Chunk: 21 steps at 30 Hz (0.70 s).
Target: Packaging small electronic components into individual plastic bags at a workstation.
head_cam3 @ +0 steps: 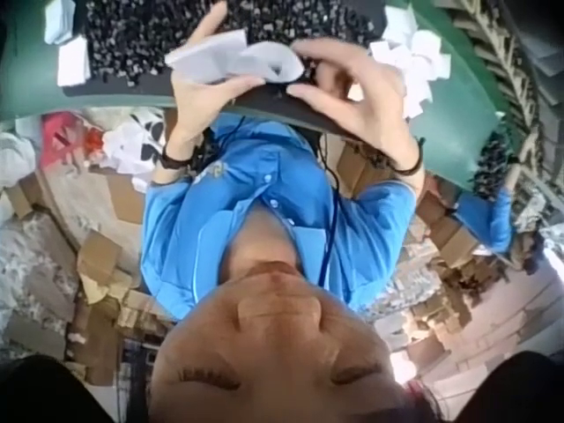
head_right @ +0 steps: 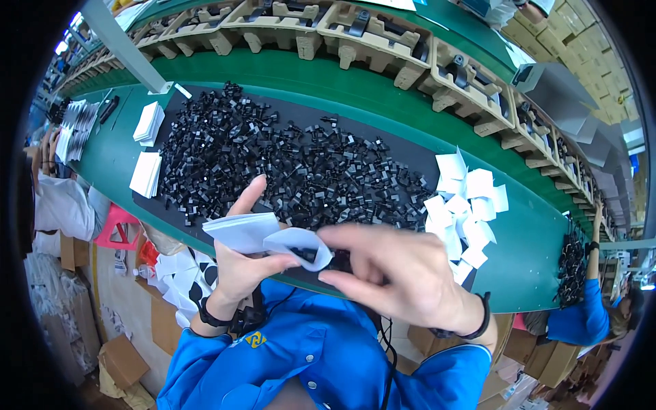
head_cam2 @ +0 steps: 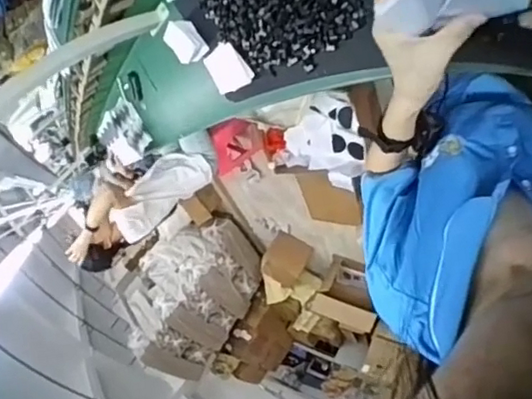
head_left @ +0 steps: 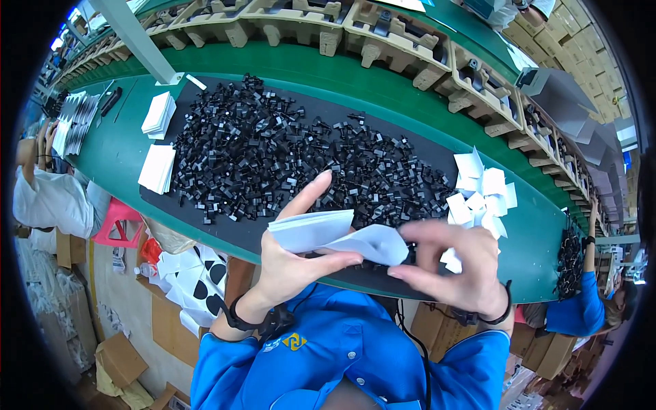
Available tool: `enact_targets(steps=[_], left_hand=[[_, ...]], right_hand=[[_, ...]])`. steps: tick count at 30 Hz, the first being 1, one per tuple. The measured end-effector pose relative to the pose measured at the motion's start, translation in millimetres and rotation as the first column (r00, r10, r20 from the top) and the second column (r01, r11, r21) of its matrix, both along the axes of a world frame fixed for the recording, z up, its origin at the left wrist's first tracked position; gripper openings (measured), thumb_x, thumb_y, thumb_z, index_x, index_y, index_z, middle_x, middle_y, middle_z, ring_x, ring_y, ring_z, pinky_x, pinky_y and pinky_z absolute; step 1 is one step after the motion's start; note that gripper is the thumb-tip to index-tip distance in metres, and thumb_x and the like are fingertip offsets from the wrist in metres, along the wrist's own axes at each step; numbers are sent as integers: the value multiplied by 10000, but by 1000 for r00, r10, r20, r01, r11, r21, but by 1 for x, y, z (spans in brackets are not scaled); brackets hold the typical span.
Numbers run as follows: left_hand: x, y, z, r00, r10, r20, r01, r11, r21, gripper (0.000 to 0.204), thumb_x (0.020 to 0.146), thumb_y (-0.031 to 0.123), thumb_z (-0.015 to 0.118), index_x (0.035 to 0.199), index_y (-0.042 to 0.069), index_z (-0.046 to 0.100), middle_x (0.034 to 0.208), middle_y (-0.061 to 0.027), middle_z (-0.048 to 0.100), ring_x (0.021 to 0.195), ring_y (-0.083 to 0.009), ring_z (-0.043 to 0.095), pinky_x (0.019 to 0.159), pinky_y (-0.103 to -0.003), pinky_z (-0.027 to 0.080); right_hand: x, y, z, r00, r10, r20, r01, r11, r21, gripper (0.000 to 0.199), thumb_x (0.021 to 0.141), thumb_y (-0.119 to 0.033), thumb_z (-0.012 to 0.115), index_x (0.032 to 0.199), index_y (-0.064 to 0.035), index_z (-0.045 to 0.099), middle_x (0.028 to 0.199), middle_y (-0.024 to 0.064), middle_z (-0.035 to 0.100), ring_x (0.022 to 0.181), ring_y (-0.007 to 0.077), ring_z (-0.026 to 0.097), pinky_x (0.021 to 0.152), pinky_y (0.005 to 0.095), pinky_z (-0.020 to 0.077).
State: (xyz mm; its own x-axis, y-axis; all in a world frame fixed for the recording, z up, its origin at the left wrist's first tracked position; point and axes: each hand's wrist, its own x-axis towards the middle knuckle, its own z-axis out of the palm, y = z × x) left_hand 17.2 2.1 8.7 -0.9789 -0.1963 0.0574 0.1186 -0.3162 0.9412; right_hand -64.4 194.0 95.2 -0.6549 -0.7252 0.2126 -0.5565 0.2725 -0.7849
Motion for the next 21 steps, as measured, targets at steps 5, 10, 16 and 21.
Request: enact_targets(steps=[5,10,16,21], left_hand=[[1,12,2,991,-89,-102,89,996,-2,849,679,-40,781,1395,-17,325,1133,-151,634,903,-181,660,811,-294,535],[-3,16,6,985,-133,-108,127,990,-61,634,740,-36,733,1306,-46,447,1132,-162,629,875,-172,662,773,-272,548],[-13,20,5,968,-167,189,137,977,164,305,811,-33,665,1109,-73,613,1145,-174,620,871,-171,659,716,-260,571],[-20,21,2,978,-142,156,123,985,124,295,815,-18,668,1100,-75,617,1145,-173,618,861,-174,659,702,-266,580]], right_hand=[[-4,0,-42,966,92,-242,-139,972,-188,320,679,-91,791,975,-13,695,666,25,587,609,141,572,532,249,420],[-3,16,-54,993,18,-114,-40,981,-191,272,686,-100,788,931,-8,714,791,53,619,698,161,572,584,264,428],[-9,14,-52,932,-40,361,130,965,-229,251,689,-88,790,907,12,714,744,46,627,657,138,562,533,254,396],[-29,26,-66,971,66,228,-14,975,-223,213,728,-69,765,928,-12,719,752,34,653,640,130,564,532,250,422]])
